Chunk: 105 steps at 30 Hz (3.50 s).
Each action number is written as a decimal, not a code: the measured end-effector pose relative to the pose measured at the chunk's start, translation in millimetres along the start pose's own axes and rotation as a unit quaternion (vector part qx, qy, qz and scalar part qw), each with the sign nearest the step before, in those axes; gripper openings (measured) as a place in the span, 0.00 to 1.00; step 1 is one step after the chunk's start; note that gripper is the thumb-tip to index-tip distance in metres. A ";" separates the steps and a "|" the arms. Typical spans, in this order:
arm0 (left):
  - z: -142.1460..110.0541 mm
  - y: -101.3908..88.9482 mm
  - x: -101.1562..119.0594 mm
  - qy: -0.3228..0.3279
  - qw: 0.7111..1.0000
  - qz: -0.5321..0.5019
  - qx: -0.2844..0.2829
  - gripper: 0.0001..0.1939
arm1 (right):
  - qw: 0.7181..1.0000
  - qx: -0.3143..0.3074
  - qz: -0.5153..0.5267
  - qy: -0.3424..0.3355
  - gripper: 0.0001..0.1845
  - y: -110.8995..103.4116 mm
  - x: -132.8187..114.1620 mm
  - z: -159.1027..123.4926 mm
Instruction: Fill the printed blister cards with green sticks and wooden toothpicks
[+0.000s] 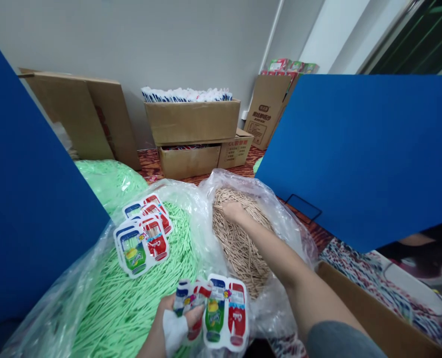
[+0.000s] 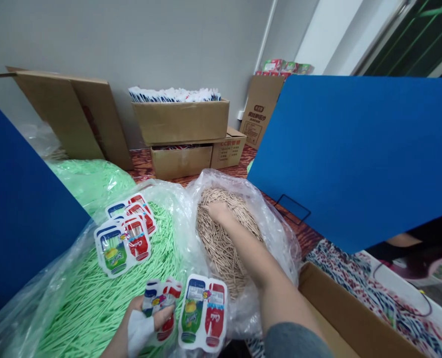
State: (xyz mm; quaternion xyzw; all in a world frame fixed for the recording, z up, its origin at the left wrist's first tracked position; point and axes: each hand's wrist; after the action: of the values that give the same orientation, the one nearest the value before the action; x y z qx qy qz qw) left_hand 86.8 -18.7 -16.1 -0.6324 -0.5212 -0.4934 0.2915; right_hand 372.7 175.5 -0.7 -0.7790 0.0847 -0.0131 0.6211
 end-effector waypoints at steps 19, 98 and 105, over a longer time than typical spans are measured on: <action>87.5 99.7 63.6 0.094 0.960 -0.192 -0.179 0.20 | 0.690 -0.233 0.684 -0.049 0.20 33.2 27.6 -162.3; 3.7 -78.8 63.0 0.261 0.933 0.226 0.103 0.13 | 0.810 0.294 0.178 -0.476 0.10 -19.9 -155.4 -164.4; -4.9 -93.8 66.5 0.254 0.931 0.178 0.193 0.17 | 0.873 0.176 0.145 -0.431 0.10 26.5 -129.3 -159.9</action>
State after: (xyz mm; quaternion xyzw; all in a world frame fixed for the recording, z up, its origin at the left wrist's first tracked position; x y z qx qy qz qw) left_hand -5.6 28.7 33.6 -0.5002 -0.3940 -0.4673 0.6133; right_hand 222.1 34.6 21.0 -0.5643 -0.0829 0.3993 0.7178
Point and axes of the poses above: each hand's wrist, its own z-axis towards the middle knuckle, its own y-axis out of the palm, x = y × z, and after that the axes turned 2 degrees about y, right-handed
